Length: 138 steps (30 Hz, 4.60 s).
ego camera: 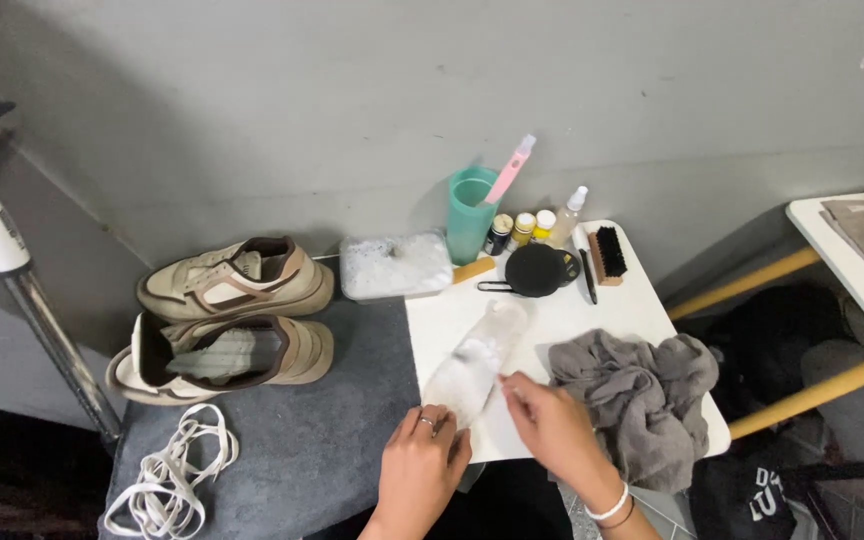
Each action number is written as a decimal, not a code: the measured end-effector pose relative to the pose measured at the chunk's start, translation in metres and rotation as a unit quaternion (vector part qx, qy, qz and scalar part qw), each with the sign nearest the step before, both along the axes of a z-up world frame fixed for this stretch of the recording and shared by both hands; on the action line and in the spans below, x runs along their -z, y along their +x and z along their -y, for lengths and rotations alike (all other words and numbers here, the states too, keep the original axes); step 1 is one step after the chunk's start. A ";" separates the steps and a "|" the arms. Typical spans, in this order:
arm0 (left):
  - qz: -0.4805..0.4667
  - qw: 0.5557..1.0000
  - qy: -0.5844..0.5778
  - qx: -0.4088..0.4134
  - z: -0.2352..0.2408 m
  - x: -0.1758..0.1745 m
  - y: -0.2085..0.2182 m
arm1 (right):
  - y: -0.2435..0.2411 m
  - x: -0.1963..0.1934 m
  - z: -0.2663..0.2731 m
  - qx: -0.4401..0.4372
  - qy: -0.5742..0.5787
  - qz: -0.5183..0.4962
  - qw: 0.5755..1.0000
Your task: The person scrubs a white shoe with a brush on a table. They dip the brush into a container of soapy water and continue scrubbing the shoe. A pair of beige sneakers, a gray cloth, and various cleaning supplies are visible on the table.
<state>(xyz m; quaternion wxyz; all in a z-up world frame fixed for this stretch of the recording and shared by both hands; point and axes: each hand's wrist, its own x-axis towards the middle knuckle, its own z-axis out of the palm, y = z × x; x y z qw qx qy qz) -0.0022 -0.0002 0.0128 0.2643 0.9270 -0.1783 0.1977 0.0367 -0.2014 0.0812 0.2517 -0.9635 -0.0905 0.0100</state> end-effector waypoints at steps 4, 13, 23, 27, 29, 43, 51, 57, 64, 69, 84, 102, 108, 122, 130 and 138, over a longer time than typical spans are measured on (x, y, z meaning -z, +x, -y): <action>-0.002 1.000 -0.001 0.009 -0.001 0.000 0.002 | -0.001 0.004 -0.005 -0.043 0.030 -0.028 0.998; 0.016 1.000 -0.013 -0.006 0.001 0.002 -0.001 | -0.003 0.002 -0.009 -0.056 0.034 -0.049 0.997; -0.012 1.000 -0.006 -0.001 0.002 0.001 0.001 | 0.002 0.004 0.000 -0.023 -0.005 0.023 0.999; 0.002 1.000 -0.002 0.000 0.002 0.001 0.000 | -0.005 0.008 -0.006 -0.086 0.038 -0.032 0.995; 0.011 1.000 -0.001 0.001 0.001 0.000 0.002 | -0.002 0.007 -0.004 -0.065 0.021 0.006 0.998; 0.051 0.999 -0.011 -0.010 0.002 -0.002 0.000 | 0.005 0.006 -0.003 -0.066 0.062 -0.049 0.995; 0.009 1.000 -0.005 0.005 0.002 -0.002 0.002 | 0.000 0.010 0.002 -0.088 0.055 -0.050 0.993; 0.037 0.999 -0.010 -0.009 0.003 0.003 -0.001 | 0.002 0.009 0.000 -0.064 0.024 -0.021 0.997; 0.040 0.999 -0.008 -0.017 0.005 0.000 -0.001 | 0.006 0.000 0.000 -0.041 0.053 -0.051 0.996; -0.015 1.000 -0.009 0.001 0.004 0.004 0.003 | 0.007 0.001 0.004 -0.047 0.066 -0.032 0.996; 0.043 0.999 -0.013 -0.021 0.004 -0.003 0.002 | 0.010 0.004 0.004 -0.023 0.021 -0.026 0.999; 0.018 1.000 0.016 -0.012 0.007 -0.014 0.002 | 0.008 -0.001 0.004 -0.063 0.088 -0.069 0.992; -0.023 1.000 0.017 -0.007 0.004 -0.013 0.003 | 0.007 -0.003 0.003 -0.066 0.063 -0.039 0.995; 0.027 0.999 0.009 -0.029 0.003 -0.012 0.001 | 0.007 0.000 0.000 -0.020 0.045 -0.002 0.999; 0.036 0.999 0.019 -0.036 0.007 -0.010 0.002 | 0.010 -0.004 0.007 -0.005 0.028 0.023 0.999; 0.025 0.999 0.029 -0.028 0.007 -0.012 0.001 | 0.010 -0.001 0.010 -0.059 0.079 -0.002 0.995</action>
